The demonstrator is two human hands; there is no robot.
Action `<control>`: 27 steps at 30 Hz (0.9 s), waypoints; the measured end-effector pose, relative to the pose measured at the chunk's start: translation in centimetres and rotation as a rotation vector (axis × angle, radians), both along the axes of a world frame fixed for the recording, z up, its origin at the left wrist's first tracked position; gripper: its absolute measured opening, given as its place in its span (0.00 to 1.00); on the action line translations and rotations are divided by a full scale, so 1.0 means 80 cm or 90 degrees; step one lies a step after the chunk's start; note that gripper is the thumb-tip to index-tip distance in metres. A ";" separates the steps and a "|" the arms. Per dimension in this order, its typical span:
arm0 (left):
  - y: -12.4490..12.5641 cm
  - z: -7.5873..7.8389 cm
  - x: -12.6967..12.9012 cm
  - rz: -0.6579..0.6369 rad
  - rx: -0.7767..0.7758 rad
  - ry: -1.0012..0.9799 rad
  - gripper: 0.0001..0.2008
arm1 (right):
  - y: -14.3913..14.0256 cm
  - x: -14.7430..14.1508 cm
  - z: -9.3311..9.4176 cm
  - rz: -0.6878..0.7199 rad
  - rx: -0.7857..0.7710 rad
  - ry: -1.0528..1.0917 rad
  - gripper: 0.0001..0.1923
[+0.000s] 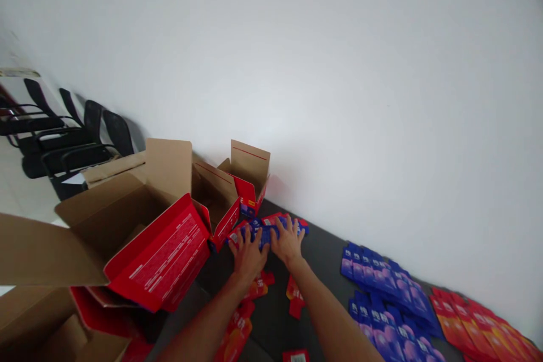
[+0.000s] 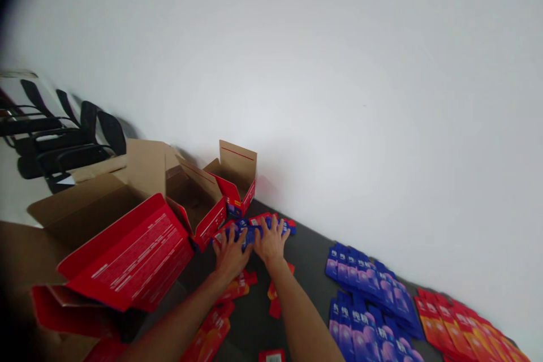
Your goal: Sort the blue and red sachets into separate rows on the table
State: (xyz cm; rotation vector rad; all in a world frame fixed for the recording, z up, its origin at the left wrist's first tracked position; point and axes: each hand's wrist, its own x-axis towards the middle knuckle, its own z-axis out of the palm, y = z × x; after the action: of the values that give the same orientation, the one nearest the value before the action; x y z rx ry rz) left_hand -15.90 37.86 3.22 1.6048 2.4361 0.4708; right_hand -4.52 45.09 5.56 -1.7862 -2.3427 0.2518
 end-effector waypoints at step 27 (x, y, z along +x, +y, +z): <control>-0.081 -0.011 0.011 -0.096 -0.098 0.002 0.29 | -0.063 0.023 -0.039 -0.128 -0.152 -0.002 0.32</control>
State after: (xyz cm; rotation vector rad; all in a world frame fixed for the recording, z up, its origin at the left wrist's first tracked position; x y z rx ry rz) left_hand -15.03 31.36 2.32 1.7073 2.2689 0.2515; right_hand -2.71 40.07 2.42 -2.1137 -2.1899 0.5178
